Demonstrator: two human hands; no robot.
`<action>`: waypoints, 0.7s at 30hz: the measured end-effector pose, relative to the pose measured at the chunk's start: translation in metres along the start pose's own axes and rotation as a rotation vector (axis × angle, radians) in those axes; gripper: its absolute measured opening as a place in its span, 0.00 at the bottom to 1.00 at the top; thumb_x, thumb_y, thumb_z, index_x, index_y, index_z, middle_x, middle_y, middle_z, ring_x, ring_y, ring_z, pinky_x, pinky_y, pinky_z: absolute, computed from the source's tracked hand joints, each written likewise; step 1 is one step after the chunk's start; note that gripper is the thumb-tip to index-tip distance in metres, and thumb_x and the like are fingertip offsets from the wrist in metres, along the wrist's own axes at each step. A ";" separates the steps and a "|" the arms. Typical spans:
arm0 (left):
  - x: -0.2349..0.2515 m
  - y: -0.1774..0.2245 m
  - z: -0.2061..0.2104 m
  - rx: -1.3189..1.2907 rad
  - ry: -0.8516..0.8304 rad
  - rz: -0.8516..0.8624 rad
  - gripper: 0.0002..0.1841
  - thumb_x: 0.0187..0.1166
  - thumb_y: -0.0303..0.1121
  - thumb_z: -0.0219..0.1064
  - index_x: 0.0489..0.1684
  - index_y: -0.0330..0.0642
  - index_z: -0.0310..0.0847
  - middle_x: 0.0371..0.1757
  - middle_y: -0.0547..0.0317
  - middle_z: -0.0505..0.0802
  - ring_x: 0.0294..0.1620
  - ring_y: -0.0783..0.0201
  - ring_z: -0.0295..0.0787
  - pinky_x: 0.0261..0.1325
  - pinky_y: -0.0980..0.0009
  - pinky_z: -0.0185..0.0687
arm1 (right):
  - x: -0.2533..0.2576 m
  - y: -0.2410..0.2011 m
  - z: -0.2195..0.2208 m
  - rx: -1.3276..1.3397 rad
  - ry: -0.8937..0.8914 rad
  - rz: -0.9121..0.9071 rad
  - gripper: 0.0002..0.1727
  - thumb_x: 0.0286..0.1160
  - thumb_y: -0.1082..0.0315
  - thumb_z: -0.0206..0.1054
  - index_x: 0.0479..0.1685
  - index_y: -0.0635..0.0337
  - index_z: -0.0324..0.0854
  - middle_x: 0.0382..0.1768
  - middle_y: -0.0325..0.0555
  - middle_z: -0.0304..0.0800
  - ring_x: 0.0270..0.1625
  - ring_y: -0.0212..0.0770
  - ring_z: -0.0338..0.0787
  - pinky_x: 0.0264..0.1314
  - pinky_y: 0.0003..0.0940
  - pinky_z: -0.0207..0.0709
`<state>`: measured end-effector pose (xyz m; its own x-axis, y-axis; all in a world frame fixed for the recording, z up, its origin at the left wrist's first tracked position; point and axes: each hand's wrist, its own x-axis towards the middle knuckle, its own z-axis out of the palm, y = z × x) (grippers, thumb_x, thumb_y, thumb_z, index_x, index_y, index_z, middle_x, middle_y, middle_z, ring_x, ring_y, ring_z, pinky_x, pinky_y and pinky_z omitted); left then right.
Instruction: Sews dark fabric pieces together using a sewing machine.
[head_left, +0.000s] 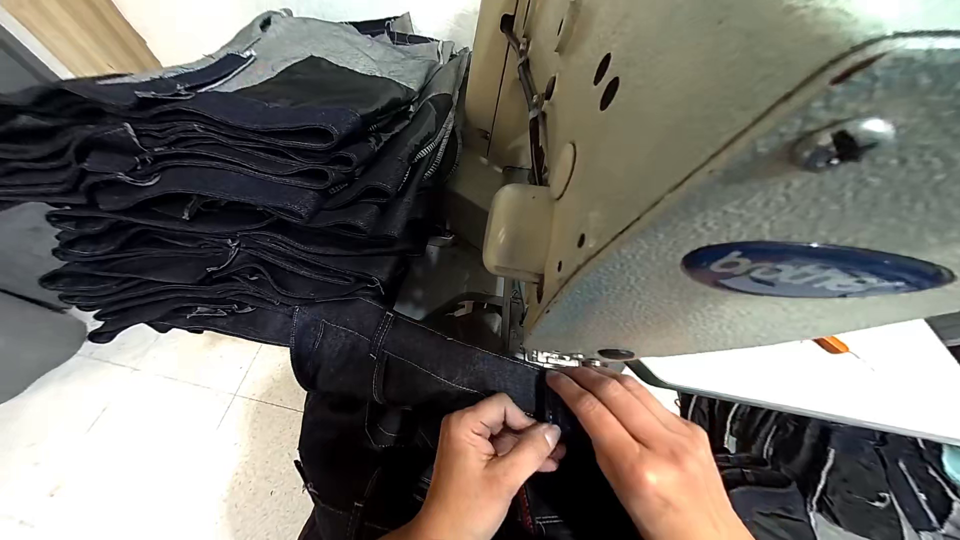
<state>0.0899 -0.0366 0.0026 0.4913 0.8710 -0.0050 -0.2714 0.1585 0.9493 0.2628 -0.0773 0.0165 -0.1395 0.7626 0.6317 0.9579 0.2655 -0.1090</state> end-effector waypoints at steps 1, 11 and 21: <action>0.000 0.001 0.001 0.003 0.009 -0.019 0.05 0.72 0.19 0.72 0.31 0.36 0.82 0.34 0.58 0.97 0.34 0.63 0.98 0.42 0.64 0.98 | -0.002 -0.002 -0.003 -0.040 -0.034 -0.019 0.17 0.81 0.78 0.54 0.51 0.57 0.90 0.47 0.47 0.97 0.53 0.43 0.94 0.52 0.27 0.84; 0.025 0.008 -0.037 1.378 -0.183 1.175 0.14 0.89 0.33 0.56 0.60 0.56 0.87 0.51 0.65 0.92 0.55 0.61 0.84 0.64 0.66 0.72 | -0.010 0.011 -0.003 0.099 -0.110 0.059 0.21 0.78 0.75 0.54 0.58 0.47 0.89 0.46 0.49 0.88 0.45 0.45 0.88 0.40 0.32 0.83; 0.036 0.009 -0.043 1.205 -0.401 0.874 0.14 0.88 0.42 0.62 0.65 0.56 0.87 0.66 0.69 0.92 0.72 0.64 0.82 0.77 0.68 0.72 | -0.043 0.034 0.002 0.963 -0.233 0.802 0.16 0.87 0.53 0.54 0.38 0.48 0.85 0.28 0.23 0.86 0.33 0.16 0.85 0.38 0.17 0.79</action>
<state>0.0694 0.0159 -0.0026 0.7766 0.2796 0.5645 0.1270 -0.9472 0.2945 0.3009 -0.0998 -0.0160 0.2574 0.9663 -0.0076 0.2391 -0.0713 -0.9684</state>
